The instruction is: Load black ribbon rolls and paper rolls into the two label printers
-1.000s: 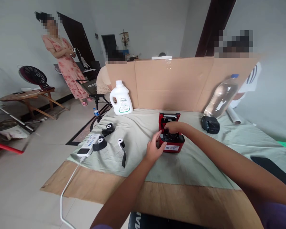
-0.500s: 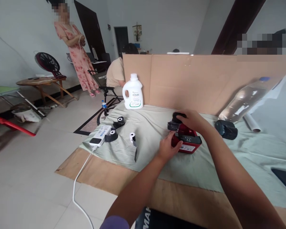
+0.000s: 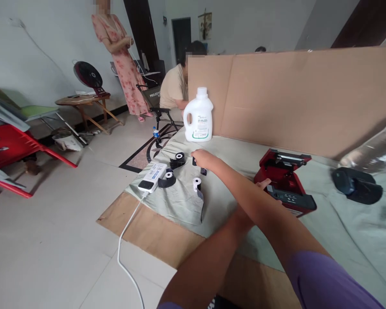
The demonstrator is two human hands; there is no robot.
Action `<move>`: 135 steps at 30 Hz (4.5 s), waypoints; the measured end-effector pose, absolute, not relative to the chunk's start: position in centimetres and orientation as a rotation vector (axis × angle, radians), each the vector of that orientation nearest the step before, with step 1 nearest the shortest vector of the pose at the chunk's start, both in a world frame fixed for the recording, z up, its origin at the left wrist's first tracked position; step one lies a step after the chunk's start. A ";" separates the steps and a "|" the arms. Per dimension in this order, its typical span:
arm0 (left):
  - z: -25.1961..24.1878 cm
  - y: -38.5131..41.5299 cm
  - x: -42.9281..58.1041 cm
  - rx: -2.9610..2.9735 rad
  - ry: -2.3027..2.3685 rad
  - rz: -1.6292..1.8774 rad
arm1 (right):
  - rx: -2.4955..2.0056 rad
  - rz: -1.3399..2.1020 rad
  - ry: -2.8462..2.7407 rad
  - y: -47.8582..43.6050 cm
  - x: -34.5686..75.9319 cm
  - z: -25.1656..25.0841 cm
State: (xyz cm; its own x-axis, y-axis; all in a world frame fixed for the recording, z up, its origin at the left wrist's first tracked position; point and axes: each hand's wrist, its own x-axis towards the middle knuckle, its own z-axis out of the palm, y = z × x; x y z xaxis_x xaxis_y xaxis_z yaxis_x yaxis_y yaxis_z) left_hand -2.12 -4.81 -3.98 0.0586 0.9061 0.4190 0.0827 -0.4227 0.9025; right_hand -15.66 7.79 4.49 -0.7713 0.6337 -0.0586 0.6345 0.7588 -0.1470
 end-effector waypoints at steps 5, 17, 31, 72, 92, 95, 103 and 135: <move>-4.1 -4.5 -1.9 1.737 1.007 1.483 | 1.041 -0.171 2.891 6.7 -15.2 4.0; -2.7 -4.9 -2.8 2.224 1.265 1.280 | 0.697 -0.896 3.101 0.2 -9.1 2.8; -2.4 -5.5 -2.7 2.264 1.365 1.314 | 0.518 -1.114 3.369 -1.9 -8.1 0.8; -1.7 -6.3 -2.2 2.441 1.398 1.317 | 1.677 -0.310 2.694 3.4 14.7 8.0; -1.4 -6.4 -0.1 2.516 1.417 1.554 | 2.539 -0.597 2.822 5.6 18.9 9.7; -1.2 -6.5 0.2 2.565 1.401 1.577 | 2.646 -0.727 2.890 6.8 18.3 8.2; -0.4 -7.2 0.4 2.645 1.494 1.553 | 2.581 -2.255 2.516 4.7 18.1 5.0; -0.4 -6.4 -1.0 2.206 1.664 1.361 | 1.608 -2.767 2.203 3.9 20.7 1.5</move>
